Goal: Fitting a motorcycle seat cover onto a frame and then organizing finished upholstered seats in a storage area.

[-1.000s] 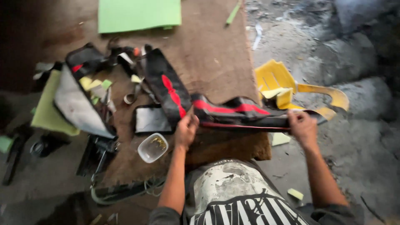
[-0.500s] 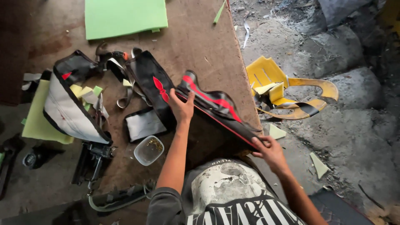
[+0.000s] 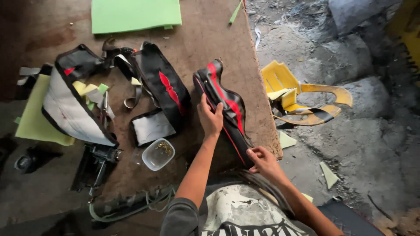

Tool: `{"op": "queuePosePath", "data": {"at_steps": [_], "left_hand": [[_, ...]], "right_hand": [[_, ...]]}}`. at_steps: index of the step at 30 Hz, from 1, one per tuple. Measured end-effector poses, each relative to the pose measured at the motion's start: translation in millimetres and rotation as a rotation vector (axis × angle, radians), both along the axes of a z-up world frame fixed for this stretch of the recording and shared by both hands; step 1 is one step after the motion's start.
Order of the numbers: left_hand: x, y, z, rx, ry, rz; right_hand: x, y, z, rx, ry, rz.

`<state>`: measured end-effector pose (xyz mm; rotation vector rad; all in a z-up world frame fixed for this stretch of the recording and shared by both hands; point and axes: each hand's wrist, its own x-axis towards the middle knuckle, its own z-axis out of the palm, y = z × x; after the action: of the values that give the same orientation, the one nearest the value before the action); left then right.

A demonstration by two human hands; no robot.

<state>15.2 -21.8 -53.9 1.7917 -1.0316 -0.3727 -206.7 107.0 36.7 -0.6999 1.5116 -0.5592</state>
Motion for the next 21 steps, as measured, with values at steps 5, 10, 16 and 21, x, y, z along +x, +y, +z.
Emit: {"op": "queuePosePath", "data": {"at_steps": [5,10,16,21], "left_hand": [[-9.6,-7.4,5.7,-0.035,-0.008,-0.069],[-6.8,-10.6,15.1,-0.023,0.002,-0.081],[-3.3,-5.0,18.6,0.075,0.026,-0.001],[7.6,3.2,-32.4,0.205,0.463,0.154]], "right_hand": [[-31.0,-47.4,-17.7,-0.105,0.234,0.272],[1.4,-119.9,-27.1,-0.331,0.199,0.220],[34.1,-170.2,-25.0,-0.271,-0.293,0.256],[20.0,-170.1,-50.5,-0.096,-0.134,0.356]]}}
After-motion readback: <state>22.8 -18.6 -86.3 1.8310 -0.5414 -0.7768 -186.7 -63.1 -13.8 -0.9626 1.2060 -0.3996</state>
